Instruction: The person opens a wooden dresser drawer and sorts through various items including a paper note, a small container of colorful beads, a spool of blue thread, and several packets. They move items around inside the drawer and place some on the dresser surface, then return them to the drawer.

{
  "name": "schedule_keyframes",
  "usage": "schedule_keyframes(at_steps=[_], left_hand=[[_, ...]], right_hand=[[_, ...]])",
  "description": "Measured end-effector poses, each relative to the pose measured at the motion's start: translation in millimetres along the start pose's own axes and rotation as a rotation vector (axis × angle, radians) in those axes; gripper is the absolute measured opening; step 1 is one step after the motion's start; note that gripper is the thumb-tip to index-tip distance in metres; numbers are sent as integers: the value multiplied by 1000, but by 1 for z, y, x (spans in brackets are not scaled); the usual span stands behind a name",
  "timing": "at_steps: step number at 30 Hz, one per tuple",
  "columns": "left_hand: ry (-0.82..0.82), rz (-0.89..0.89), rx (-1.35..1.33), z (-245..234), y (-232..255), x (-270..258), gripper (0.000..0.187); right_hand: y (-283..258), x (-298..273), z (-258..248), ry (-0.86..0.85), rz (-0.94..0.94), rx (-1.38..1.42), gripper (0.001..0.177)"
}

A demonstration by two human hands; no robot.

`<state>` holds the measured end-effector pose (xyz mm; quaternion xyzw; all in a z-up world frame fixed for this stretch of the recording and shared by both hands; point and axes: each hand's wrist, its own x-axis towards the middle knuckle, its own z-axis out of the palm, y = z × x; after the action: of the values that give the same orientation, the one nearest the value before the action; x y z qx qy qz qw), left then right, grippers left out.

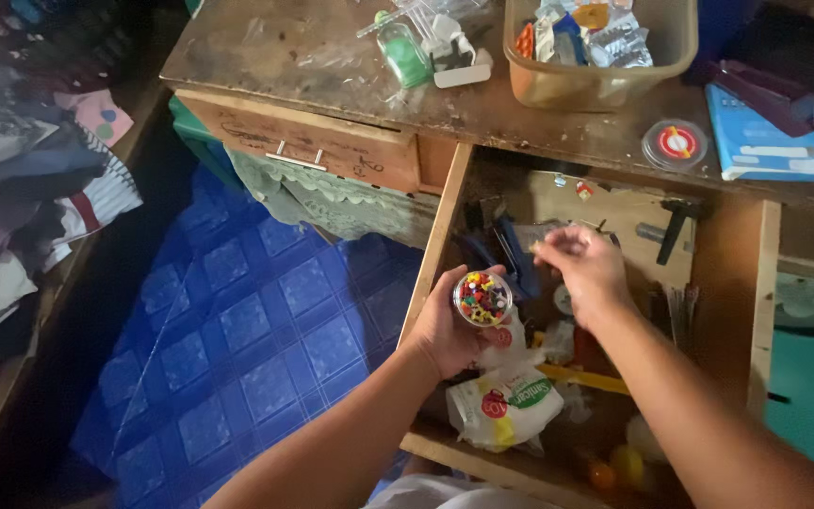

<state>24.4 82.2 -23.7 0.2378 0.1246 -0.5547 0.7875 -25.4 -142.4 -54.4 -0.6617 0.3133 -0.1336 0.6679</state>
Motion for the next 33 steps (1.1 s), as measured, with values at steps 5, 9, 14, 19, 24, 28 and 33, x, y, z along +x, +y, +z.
schedule_keyframes(at_steps=[5, 9, 14, 19, 24, 28, 33], left_hand=[[20, -23, 54, -8, -7, 8, 56], [-85, -62, -42, -11, -19, 16, 52], [120, -115, -12, -2, -36, 11, 52], [-42, -86, -43, -2, -36, 4, 53], [-2, -92, -8, -8, -34, 5, 51], [17, -119, -15, -7, -37, 7, 51], [-20, -80, -25, -3, -36, 1, 51]], right_hand=[[-38, -76, -3, -81, -46, 40, 8], [-66, -117, 8, -132, -147, -311, 10], [-74, -156, 21, -108, -343, -324, 12], [-49, -167, 5, -10, -462, -371, 11], [-12, -111, -65, 70, -717, -889, 47], [27, -63, -109, -97, -588, -1101, 72], [67, -77, -119, -176, -484, -1086, 67]])
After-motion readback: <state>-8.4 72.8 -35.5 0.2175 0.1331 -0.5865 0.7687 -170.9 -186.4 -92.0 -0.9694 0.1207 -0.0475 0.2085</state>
